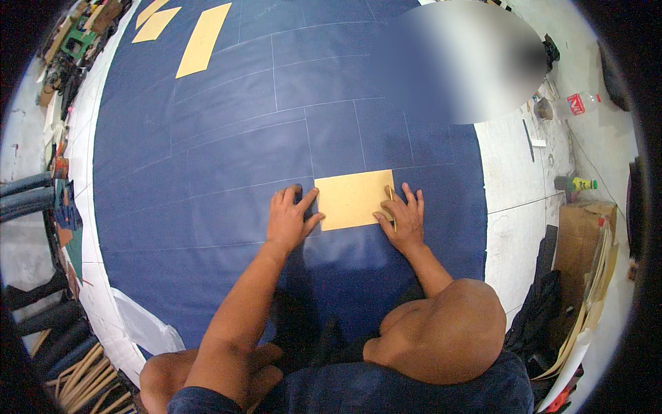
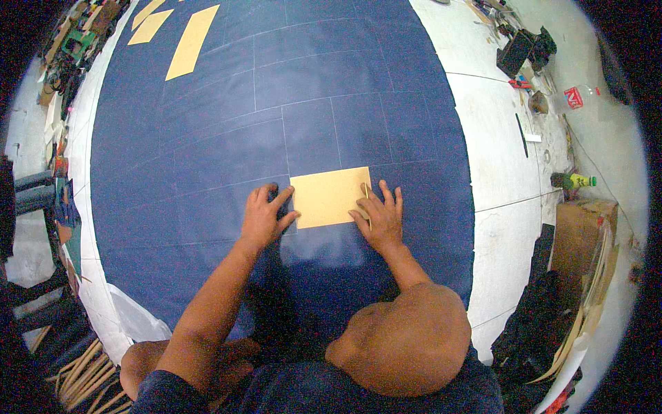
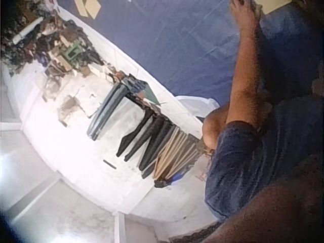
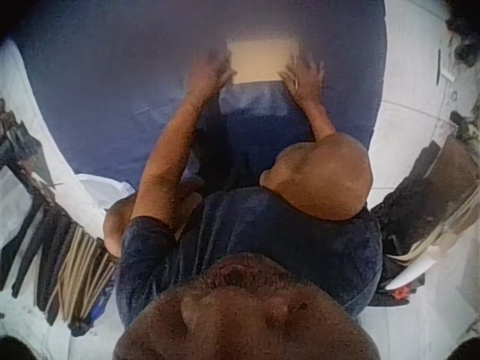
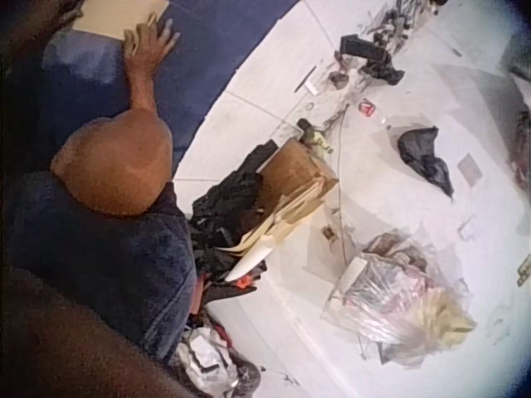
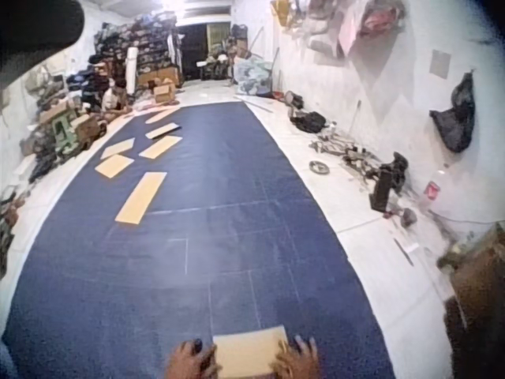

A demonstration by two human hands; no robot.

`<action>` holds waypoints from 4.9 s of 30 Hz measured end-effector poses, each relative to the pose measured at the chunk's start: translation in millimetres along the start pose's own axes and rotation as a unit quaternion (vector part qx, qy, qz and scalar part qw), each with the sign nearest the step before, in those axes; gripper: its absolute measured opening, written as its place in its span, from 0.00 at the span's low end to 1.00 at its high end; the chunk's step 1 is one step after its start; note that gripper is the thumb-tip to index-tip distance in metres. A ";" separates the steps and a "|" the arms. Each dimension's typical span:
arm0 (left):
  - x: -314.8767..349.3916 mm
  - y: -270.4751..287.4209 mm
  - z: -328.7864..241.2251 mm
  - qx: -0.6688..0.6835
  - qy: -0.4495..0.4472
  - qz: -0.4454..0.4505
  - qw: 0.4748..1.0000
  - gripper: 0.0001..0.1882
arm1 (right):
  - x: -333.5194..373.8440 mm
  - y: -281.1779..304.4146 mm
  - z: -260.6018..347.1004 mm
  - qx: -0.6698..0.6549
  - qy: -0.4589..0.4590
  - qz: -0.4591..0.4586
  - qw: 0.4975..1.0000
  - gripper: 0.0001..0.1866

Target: The person uses a pencil to trace the outline of yellow paper templates onto a large blue fabric sheet while sitting on the floor. They handle several different templates one at a time, positioning them on the fabric and drawing around the edges before moving to the next template.

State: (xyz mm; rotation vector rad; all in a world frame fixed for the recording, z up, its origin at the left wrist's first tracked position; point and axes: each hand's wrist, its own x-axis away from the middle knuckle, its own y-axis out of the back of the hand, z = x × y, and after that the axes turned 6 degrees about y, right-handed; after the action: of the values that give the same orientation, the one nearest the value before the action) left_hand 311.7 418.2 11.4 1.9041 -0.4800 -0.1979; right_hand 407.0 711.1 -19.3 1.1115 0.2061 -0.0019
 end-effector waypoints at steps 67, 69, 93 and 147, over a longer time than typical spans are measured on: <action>-40.6 -3.2 -49.7 -0.051 -0.149 0.176 0.972 0.32 | -3.4 2.6 1.2 0.010 -0.016 0.024 1.000 0.18; -42.3 -0.6 -62.5 -0.032 -0.106 0.211 0.971 0.35 | -1.8 1.2 0.6 0.012 -0.012 0.014 1.000 0.18; -65.9 4.6 -65.4 -0.122 -0.169 0.213 0.954 0.38 | -20.9 -6.6 77.0 -0.385 0.005 0.116 0.915 0.13; -34.2 -38.1 -134.2 -0.131 0.050 0.109 0.984 0.38 | 4.6 61.2 -11.0 -0.251 -0.202 -0.019 0.947 0.13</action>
State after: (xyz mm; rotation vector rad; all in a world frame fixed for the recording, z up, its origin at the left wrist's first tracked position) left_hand 337.8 558.8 23.9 1.5848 -0.5613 -0.0193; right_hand 416.1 748.6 29.7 0.5788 -0.1373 -0.2010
